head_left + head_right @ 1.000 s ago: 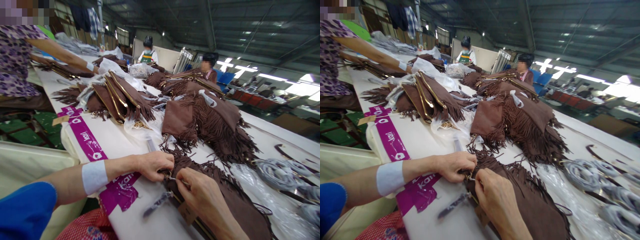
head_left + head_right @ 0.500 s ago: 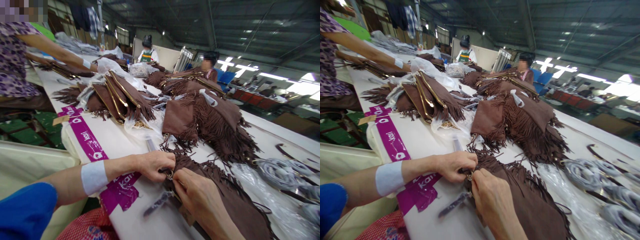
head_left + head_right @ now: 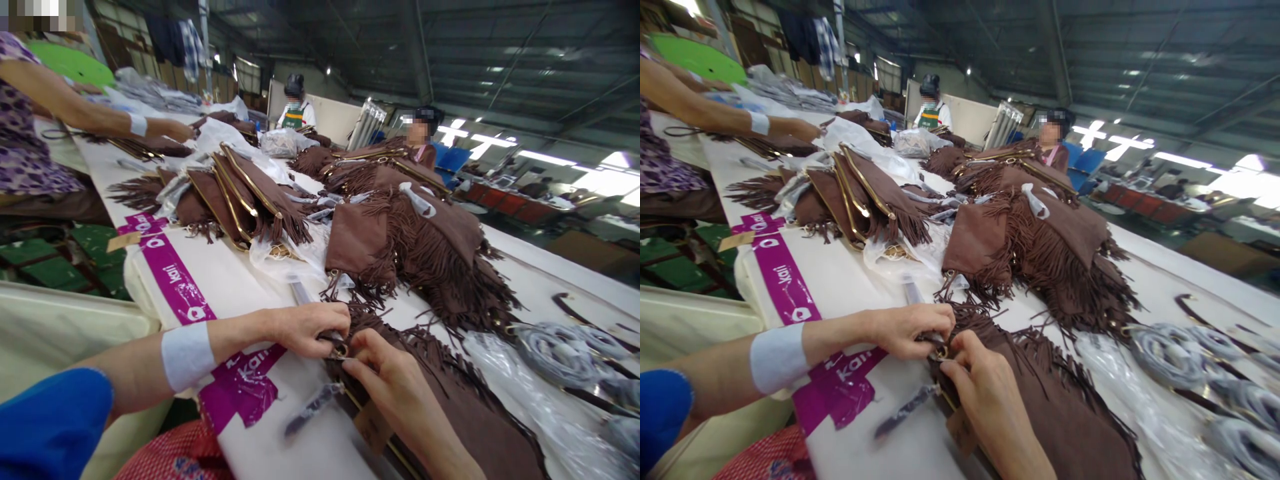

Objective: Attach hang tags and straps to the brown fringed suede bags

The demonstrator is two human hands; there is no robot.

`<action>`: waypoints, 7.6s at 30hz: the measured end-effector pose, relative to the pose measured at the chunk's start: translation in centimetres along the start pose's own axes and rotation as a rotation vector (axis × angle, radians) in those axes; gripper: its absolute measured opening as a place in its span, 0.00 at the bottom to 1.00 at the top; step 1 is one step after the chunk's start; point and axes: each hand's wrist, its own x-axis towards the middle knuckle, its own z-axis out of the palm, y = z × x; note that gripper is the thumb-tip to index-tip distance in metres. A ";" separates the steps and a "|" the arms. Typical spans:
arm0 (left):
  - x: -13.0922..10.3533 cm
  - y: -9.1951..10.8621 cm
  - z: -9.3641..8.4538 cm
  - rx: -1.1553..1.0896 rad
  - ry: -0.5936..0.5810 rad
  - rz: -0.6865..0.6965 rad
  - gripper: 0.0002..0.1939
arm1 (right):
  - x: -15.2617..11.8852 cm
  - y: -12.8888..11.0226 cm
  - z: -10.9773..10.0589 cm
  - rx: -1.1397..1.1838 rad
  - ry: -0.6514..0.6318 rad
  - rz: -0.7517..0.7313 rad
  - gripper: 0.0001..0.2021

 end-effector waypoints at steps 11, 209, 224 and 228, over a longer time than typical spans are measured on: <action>0.3 -0.2 0.3 0.008 0.114 0.026 0.09 | 1.0 1.0 0.8 0.215 -0.029 0.003 0.16; 7.6 3.9 -7.0 0.983 0.125 -0.133 0.06 | -0.1 7.7 -8.5 0.957 0.441 0.112 0.21; -1.6 -0.7 -24.4 1.391 0.399 -0.592 0.07 | 3.6 7.1 0.2 0.733 0.145 0.015 0.12; -3.1 -4.6 -22.2 1.322 0.330 -0.676 0.09 | 3.7 8.1 0.7 0.692 0.100 0.015 0.13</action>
